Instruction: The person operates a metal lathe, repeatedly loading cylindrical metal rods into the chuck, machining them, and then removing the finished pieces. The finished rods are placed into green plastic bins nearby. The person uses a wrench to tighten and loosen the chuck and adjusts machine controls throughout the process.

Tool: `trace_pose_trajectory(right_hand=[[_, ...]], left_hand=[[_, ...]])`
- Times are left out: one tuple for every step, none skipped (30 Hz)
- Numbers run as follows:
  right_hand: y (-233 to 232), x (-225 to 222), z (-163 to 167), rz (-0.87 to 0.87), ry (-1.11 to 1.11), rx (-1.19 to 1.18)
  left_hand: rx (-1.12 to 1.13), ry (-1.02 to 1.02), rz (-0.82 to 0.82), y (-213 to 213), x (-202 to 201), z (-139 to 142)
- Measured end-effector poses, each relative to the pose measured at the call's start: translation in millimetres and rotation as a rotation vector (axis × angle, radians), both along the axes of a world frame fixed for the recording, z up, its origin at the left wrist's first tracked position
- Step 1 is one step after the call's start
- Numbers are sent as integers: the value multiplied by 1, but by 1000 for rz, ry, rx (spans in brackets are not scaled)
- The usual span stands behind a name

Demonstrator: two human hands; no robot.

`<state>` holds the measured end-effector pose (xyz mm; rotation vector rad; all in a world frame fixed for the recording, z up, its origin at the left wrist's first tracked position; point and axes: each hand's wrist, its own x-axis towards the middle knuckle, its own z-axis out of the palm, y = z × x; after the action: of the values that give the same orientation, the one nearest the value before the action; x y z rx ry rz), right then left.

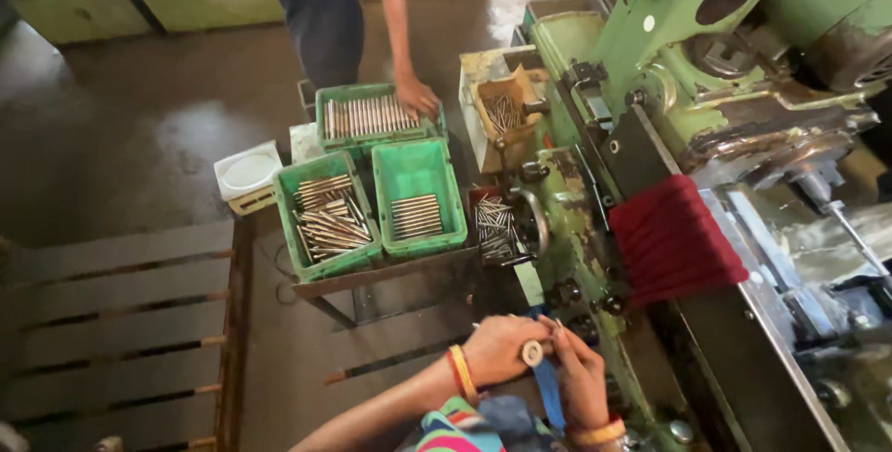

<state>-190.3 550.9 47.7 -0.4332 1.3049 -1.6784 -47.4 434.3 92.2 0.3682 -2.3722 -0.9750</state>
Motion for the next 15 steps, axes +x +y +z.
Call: trace_pose_trajectory(right_hand=[[-11,-5,-2,3,-16,4],[-23,-12,-3,-11,-42,-55],[-36,-18,-4,-28,-66,-117],[-51,-26,-4,-45,-89,-182],[-64,-38,-4,-71,-109,-167],[-72,-50,-5,-96,-127,-147],[-77,-62,-6,-123,-144,-118],[-81,-74,-10,-94,-125,-130],[-83,-85,-14,-61,-110,-136],[-85,-96,-20,-28,-96,-145],[-87,-104,-28,-40,-77,-114],[-88,-111,-37,-54,-57,-89],[-90,-117,-46,-69,-36,-62],[-90,-123,-54,-87,-22,-7],[-93,-127,-63,-105,-10,44]], left_hand=[[22,3,20,-8,-1,-2],[33,9,36,-21,-1,-3],[40,18,49,-34,-1,-4],[141,40,109,-46,1,-6],[240,62,171,-58,5,-8],[346,85,232,-72,9,-12],[421,-18,323,-87,14,-16],[503,-128,415,-100,21,-23],[497,-167,503,-109,28,-30],[488,-206,590,-119,36,-37],[488,-227,614,-129,45,-45],[484,-244,635,-138,53,-52],[480,-261,655,-146,59,-59],[479,-283,675,-154,62,-66],[474,-304,694,-164,65,-71]])
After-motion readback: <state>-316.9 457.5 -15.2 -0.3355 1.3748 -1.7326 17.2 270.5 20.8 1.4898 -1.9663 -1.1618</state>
